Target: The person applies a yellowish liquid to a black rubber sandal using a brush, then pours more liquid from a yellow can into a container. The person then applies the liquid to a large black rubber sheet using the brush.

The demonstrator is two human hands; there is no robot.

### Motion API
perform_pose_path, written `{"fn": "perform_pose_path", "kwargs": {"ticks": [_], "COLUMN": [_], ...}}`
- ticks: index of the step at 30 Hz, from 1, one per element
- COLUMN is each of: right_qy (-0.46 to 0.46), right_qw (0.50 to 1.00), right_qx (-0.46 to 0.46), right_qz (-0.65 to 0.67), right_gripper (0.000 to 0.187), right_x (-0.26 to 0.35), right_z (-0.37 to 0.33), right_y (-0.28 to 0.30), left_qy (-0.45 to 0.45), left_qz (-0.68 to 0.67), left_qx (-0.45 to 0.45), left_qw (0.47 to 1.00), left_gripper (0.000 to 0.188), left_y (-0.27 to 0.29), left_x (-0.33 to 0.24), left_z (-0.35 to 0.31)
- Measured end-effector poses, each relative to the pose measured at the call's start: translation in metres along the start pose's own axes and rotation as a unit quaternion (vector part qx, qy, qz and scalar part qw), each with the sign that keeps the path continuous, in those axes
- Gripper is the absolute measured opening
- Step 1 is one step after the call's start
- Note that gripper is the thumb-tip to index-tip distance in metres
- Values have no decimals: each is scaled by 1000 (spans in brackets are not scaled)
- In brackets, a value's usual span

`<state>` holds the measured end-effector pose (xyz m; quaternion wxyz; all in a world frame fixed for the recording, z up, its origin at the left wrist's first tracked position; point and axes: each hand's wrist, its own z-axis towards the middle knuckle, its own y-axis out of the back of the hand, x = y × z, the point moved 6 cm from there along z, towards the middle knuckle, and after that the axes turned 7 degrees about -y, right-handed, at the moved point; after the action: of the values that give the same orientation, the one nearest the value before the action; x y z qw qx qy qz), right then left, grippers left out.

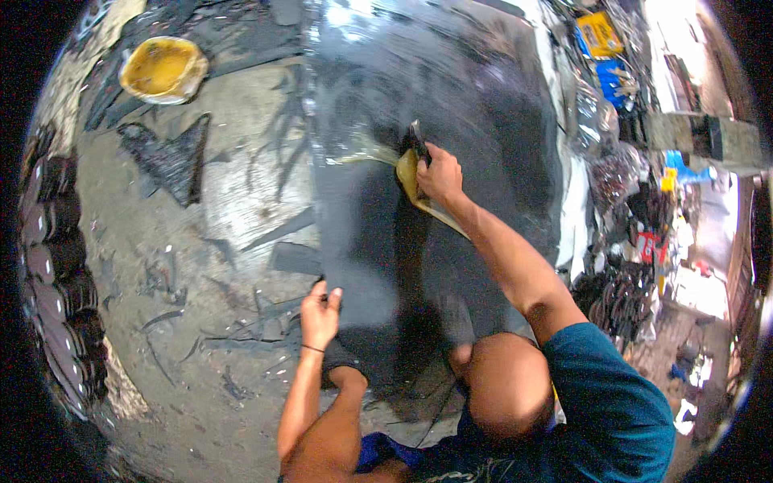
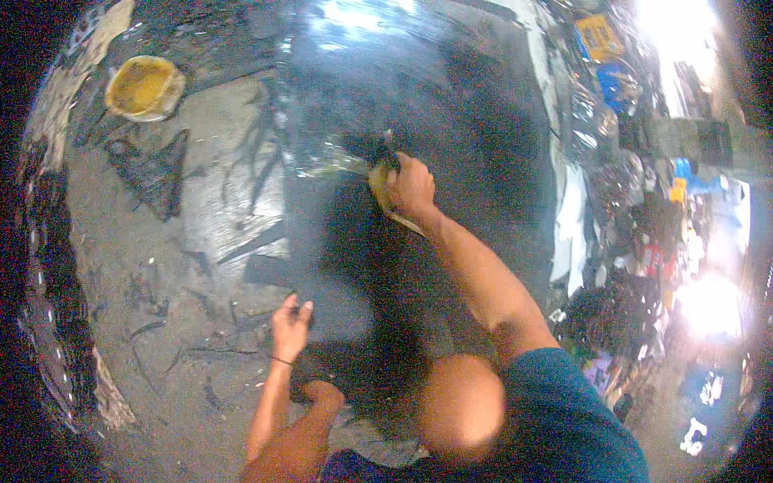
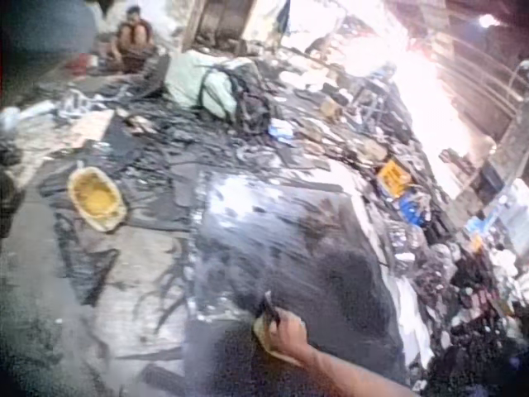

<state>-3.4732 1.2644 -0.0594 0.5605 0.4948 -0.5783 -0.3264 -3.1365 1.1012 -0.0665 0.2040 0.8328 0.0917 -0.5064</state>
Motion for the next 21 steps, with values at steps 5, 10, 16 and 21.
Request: {"fn": "perform_pose_path", "kwargs": {"ticks": [5,10,16,21], "right_qy": [286,645,506,564], "right_qw": [949,717,837,760], "right_qx": [110,153,191,193], "right_qz": [-68,-215,-85,-260], "right_gripper": [37,37,48,41], "right_x": [138,122,136,70], "right_z": [15,-115,-26,-20], "right_y": [-14,-86,-31,-37], "left_qy": [-41,38,51,41], "left_qz": [-45,-113,-12,-58], "left_qx": [-46,-37,-54,-73], "left_qw": [997,992,997,995], "left_gripper": [29,32,35,35], "left_y": [-1,-8,-8,-16], "left_x": [11,36,23,30], "left_z": [-6,-17,-48,-46]}}
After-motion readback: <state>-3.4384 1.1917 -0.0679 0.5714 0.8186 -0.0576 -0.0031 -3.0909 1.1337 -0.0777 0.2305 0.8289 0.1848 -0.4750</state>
